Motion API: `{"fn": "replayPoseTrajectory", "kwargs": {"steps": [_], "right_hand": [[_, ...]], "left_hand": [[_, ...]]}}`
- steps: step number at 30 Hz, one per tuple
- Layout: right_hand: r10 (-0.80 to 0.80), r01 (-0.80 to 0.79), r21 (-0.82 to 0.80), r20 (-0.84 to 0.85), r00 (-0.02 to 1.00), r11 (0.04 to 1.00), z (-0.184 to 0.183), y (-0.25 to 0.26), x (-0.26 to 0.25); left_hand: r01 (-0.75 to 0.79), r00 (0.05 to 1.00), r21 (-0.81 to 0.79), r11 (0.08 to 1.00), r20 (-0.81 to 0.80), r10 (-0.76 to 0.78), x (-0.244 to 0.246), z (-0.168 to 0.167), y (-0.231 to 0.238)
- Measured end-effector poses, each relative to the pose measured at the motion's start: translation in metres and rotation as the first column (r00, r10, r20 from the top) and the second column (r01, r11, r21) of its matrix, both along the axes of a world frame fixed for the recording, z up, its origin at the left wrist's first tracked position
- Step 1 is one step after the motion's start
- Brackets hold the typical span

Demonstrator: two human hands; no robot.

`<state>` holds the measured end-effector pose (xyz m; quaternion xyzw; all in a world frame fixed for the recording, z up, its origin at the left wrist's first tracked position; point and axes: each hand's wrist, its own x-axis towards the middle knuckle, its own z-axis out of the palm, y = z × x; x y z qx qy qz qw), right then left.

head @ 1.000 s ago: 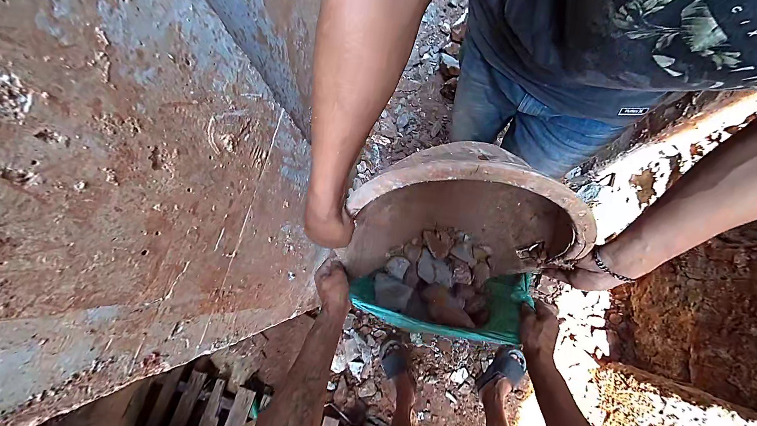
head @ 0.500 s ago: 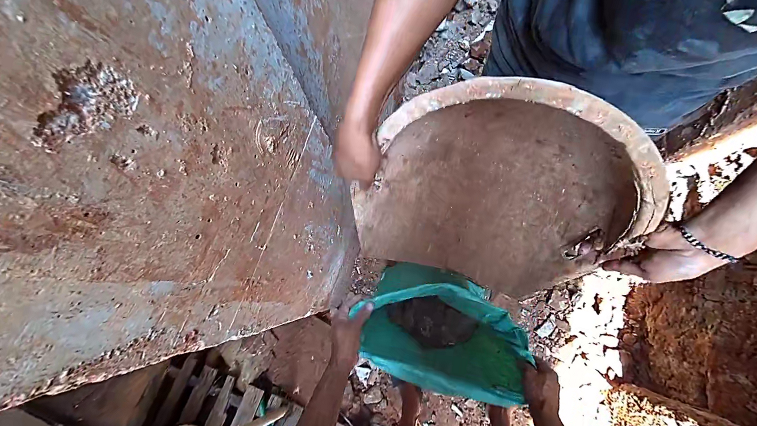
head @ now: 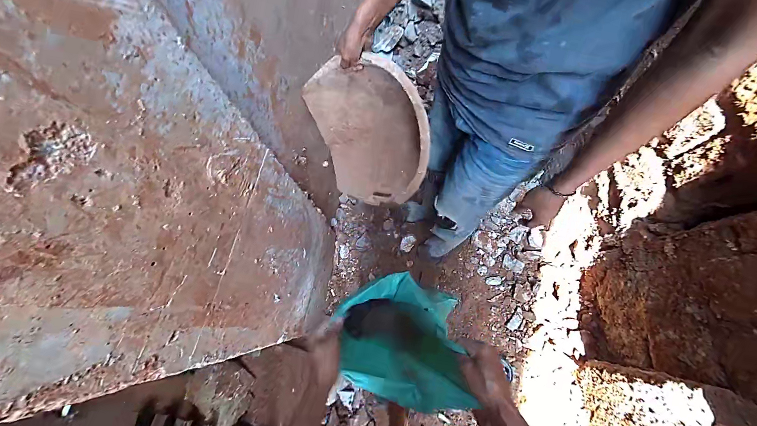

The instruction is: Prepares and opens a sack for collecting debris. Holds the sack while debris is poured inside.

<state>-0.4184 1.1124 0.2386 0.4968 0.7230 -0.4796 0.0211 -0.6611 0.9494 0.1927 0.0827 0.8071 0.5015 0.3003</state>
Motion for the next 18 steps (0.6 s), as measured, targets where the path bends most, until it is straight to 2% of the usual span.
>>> {"fn": "replayPoseTrajectory", "kwargs": {"steps": [2,4,7,10,12,13,15,16,17,18], "right_hand": [[-0.166,0.168,0.021,-0.087,0.982,0.986,0.007,0.019,0.040],[-0.256,0.260,0.023,-0.111,0.960,0.965,0.022,0.034,0.069],[-0.251,0.260,0.031,-0.174,0.952,0.965,0.054,0.036,0.080],[-0.219,0.240,0.090,-0.198,0.955,0.967,0.066,0.054,0.075],[-0.229,0.243,0.146,-0.111,0.967,0.959,0.039,0.065,0.076],[-0.255,0.257,0.155,-0.034,0.966,0.954,0.013,0.069,0.077],[-0.279,0.266,0.087,0.223,0.934,0.960,-0.058,0.070,0.084],[-0.233,0.243,0.018,0.370,0.899,0.970,-0.090,0.068,0.088],[-0.207,0.247,-0.025,0.467,0.860,0.969,-0.111,0.062,0.091],[-0.217,0.265,-0.027,0.495,0.841,0.964,-0.122,0.061,0.090]], "left_hand": [[0.065,0.997,0.164,0.984,0.022,-0.069,0.023,0.030,0.045],[0.047,0.994,0.225,0.973,0.083,-0.067,0.035,0.070,0.061],[-0.143,0.984,0.160,0.977,0.132,0.123,0.029,0.124,0.020],[-0.275,0.959,0.205,0.939,0.123,0.254,0.025,0.130,0.002],[-0.315,0.946,0.174,0.933,0.132,0.295,0.030,0.101,0.017],[-0.297,0.952,0.134,0.945,0.125,0.281,0.033,0.072,0.028],[-0.169,0.978,0.051,0.984,0.135,0.161,0.042,-0.010,0.042],[-0.103,0.986,0.006,0.995,0.131,0.101,0.047,-0.047,0.047],[-0.048,0.991,-0.030,0.998,0.125,0.051,0.052,-0.069,0.051],[-0.023,0.992,-0.039,0.999,0.124,0.027,0.052,-0.075,0.059]]}}
